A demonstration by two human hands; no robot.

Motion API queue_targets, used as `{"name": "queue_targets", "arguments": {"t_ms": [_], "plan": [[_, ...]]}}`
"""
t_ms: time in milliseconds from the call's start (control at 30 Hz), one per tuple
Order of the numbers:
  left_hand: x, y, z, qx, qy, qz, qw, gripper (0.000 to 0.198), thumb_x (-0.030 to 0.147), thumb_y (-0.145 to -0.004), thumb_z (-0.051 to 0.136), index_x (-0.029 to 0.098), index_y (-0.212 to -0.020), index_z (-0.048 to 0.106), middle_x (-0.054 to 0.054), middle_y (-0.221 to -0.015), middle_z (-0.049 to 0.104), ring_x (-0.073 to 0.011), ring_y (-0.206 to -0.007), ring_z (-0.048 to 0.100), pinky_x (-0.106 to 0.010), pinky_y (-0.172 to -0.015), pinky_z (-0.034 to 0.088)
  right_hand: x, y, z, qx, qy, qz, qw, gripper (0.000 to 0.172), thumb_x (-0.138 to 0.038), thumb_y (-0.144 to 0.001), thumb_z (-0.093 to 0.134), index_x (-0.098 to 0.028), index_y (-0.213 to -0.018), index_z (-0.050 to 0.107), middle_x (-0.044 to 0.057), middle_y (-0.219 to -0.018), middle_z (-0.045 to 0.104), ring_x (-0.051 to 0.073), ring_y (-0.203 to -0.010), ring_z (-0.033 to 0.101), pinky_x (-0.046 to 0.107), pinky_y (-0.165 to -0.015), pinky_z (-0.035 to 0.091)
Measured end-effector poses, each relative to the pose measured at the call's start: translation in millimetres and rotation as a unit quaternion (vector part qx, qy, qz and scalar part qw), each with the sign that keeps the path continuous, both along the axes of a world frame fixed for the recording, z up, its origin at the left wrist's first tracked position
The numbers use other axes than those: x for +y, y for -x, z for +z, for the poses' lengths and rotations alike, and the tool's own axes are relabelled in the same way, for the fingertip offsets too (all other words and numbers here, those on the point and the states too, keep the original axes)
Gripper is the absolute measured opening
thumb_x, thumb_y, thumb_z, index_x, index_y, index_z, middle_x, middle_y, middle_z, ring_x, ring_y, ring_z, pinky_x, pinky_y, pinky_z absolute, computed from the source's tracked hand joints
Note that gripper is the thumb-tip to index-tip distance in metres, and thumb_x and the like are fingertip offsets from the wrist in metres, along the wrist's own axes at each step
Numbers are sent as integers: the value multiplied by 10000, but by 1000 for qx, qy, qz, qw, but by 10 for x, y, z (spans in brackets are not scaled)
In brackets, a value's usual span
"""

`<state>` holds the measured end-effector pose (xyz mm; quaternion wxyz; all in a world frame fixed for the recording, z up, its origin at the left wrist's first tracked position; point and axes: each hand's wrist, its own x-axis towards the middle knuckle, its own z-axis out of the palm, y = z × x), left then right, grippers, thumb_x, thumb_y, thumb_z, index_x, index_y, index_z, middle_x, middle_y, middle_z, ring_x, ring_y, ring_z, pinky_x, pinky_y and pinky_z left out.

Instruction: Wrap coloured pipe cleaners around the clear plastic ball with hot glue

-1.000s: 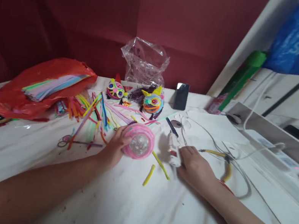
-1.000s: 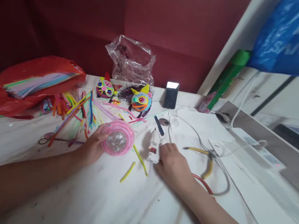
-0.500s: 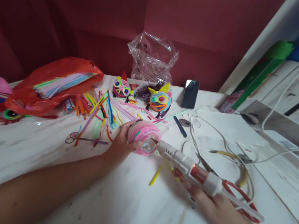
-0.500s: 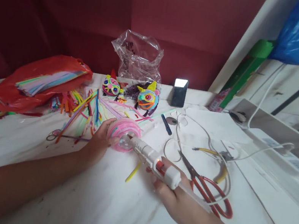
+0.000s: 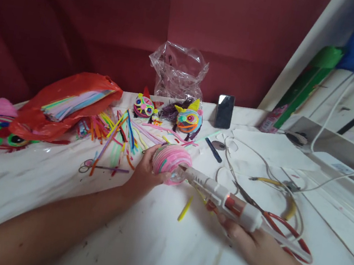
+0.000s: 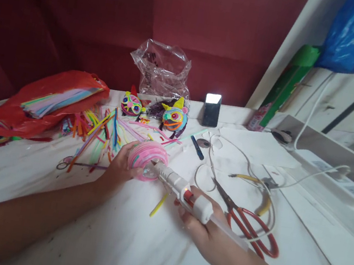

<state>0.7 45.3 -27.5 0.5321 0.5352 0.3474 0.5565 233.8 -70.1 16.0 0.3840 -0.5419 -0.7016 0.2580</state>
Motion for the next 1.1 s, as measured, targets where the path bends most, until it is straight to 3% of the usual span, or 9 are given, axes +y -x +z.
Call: {"name": "queue_targets", "arguments": {"t_ms": [333, 567, 767, 900, 1100], "plan": [[-22, -7, 67, 7, 3, -2, 1000, 729, 214, -528, 844, 265, -1166, 495, -72, -1303, 574, -291, -1227, 542, -386, -1018, 454, -7, -13, -38, 2, 7, 6, 1000, 172, -363, -823, 487, -283, -776, 632, 26, -690, 694, 214, -600, 657, 306, -543, 557], [-6, -5, 36, 16, -12, -1, 1000, 777, 238, -511, 849, 255, -1193, 478, -83, -1309, 564, -298, -1230, 539, -395, -1012, 458, 2, -31, -55, -19, -9, 17, 1000, 232, -368, -844, 472, -263, -832, 680, 38, -698, 702, 210, -593, 653, 308, -553, 566], [6, 4, 6, 19, -41, -5, 999, 784, 310, -539, 847, 226, -1215, 460, -100, -1333, 545, -304, -1245, 527, -414, -1021, 452, -4, -54, -82, -52, -26, -49, 997, 290, -401, -835, 482, -234, -891, 712, 47, -758, 716, 240, -718, 687, 353, -685, 593], [9, 13, 5, 24, -45, -6, 999, 775, 304, -540, 852, 242, -1211, 470, -86, -1293, 573, -287, -1201, 560, -402, -984, 480, -10, -25, -52, -34, -25, -11, 999, 253, -375, -834, 480, -234, -814, 689, 34, -679, 688, 204, -615, 658, 299, -593, 576], [8, 1, -3, 26, -43, -4, 999, 769, 281, -547, 837, 231, -1211, 453, -90, -1326, 548, -286, -1239, 533, -414, -1030, 451, -21, -1, -18, -61, -56, -43, 996, 245, -368, -824, 474, -236, -796, 679, -2, -549, 617, 168, -465, 572, 268, -486, 523]]}}
